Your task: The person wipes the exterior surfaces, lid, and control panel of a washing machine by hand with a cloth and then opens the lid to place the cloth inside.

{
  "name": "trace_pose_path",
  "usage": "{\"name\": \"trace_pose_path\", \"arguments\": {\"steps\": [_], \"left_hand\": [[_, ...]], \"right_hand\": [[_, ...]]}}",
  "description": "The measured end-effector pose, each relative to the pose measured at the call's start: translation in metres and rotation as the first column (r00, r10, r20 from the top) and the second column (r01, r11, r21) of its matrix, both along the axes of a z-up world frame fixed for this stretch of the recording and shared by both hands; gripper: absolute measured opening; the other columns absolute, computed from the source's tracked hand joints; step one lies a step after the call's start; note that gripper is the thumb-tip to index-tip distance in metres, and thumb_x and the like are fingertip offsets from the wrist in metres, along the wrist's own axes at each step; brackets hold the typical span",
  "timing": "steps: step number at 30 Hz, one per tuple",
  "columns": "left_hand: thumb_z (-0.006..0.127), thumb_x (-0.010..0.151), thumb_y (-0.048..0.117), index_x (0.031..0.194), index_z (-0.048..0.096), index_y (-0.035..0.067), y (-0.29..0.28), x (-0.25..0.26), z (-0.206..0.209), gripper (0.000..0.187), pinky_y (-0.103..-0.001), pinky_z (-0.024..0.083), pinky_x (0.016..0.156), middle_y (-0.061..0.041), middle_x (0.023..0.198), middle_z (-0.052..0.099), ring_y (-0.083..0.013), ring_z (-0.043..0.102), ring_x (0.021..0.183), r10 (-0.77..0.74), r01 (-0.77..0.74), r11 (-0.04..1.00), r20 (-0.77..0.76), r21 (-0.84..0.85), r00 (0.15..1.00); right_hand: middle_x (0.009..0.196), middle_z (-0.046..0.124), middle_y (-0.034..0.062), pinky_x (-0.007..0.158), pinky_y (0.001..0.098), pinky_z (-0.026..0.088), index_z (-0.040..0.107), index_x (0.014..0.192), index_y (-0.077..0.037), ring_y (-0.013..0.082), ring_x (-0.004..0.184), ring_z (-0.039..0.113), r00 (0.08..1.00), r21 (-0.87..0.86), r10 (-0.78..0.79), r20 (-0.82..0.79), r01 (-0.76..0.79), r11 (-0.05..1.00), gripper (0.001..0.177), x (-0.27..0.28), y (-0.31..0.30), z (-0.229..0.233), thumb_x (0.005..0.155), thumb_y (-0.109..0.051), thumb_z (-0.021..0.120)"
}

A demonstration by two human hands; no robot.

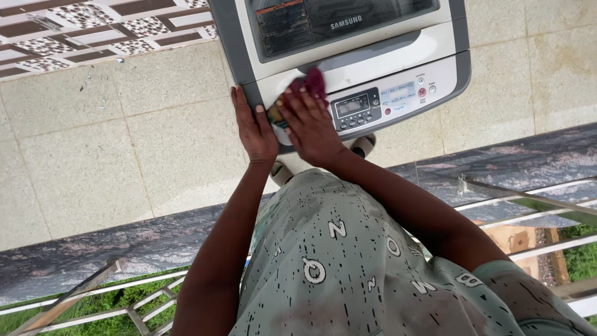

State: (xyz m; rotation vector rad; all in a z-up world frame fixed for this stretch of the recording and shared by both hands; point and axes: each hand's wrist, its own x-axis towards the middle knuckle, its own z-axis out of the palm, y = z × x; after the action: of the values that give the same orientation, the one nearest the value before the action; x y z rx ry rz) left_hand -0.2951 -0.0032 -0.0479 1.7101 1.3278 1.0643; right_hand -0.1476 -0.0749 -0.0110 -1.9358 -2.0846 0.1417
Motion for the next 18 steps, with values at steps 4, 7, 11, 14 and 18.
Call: {"name": "trace_pose_path", "arguments": {"steps": [4,7,11,14,18], "left_hand": [[0.037,0.117,0.025,0.167,0.019,0.005,0.006,-0.006,-0.018,0.057,-0.043,0.027,0.131,-0.019,0.174,0.024,-0.0349,0.028,0.162,-0.005,0.057,0.984,0.291,-0.17,0.957],[0.036,0.116,0.024,0.168,0.014,0.006,0.016,-0.014,-0.026,0.059,-0.04,0.024,0.131,-0.018,0.176,0.018,-0.032,0.024,0.162,-0.059,0.149,0.97,0.41,-0.193,0.91],[0.035,0.117,0.023,0.168,0.01,0.006,0.012,-0.014,-0.038,0.059,-0.039,0.018,0.132,-0.016,0.177,0.013,-0.0317,0.015,0.163,-0.082,0.175,0.963,0.397,-0.205,0.914],[0.034,0.117,0.026,0.169,0.011,0.007,0.016,-0.015,-0.039,0.059,-0.04,0.017,0.134,-0.015,0.177,0.014,-0.0314,0.016,0.164,-0.102,0.182,0.966,0.379,-0.183,0.92],[0.035,0.112,0.031,0.168,0.004,0.01,0.025,-0.026,-0.03,0.068,-0.038,0.021,0.13,-0.016,0.175,0.011,-0.0316,0.019,0.161,-0.148,0.33,0.895,0.498,-0.299,0.854]], "right_hand": [[0.171,0.029,0.0107,0.13,0.0522,0.014,0.042,0.161,-0.008,0.0306,0.16,0.017,0.958,-0.034,0.286,0.016,-0.285,0.958,0.057,-0.005,-0.008,-0.002,0.107,-0.024,0.048],[0.17,0.032,0.0061,0.131,0.0508,0.014,0.044,0.16,-0.014,0.0274,0.16,0.018,0.907,-0.085,0.414,0.074,-0.408,0.909,0.058,0.018,-0.03,0.004,0.103,-0.02,0.049],[0.166,0.033,0.0115,0.128,0.0528,0.016,0.047,0.153,-0.016,0.0332,0.156,0.019,0.965,-0.131,0.263,-0.028,-0.264,0.956,0.054,0.029,-0.028,0.009,0.099,-0.019,0.051],[0.168,0.03,0.0156,0.128,0.0549,0.016,0.042,0.161,-0.007,0.0339,0.157,0.02,0.995,0.005,0.077,-0.069,-0.076,0.997,0.059,-0.012,0.006,0.001,0.103,-0.017,0.05],[0.169,0.029,0.0159,0.128,0.0551,0.016,0.04,0.16,-0.004,0.035,0.158,0.02,0.989,0.051,0.111,-0.101,-0.106,0.993,0.059,-0.04,0.012,-0.007,0.105,-0.021,0.051]]}}
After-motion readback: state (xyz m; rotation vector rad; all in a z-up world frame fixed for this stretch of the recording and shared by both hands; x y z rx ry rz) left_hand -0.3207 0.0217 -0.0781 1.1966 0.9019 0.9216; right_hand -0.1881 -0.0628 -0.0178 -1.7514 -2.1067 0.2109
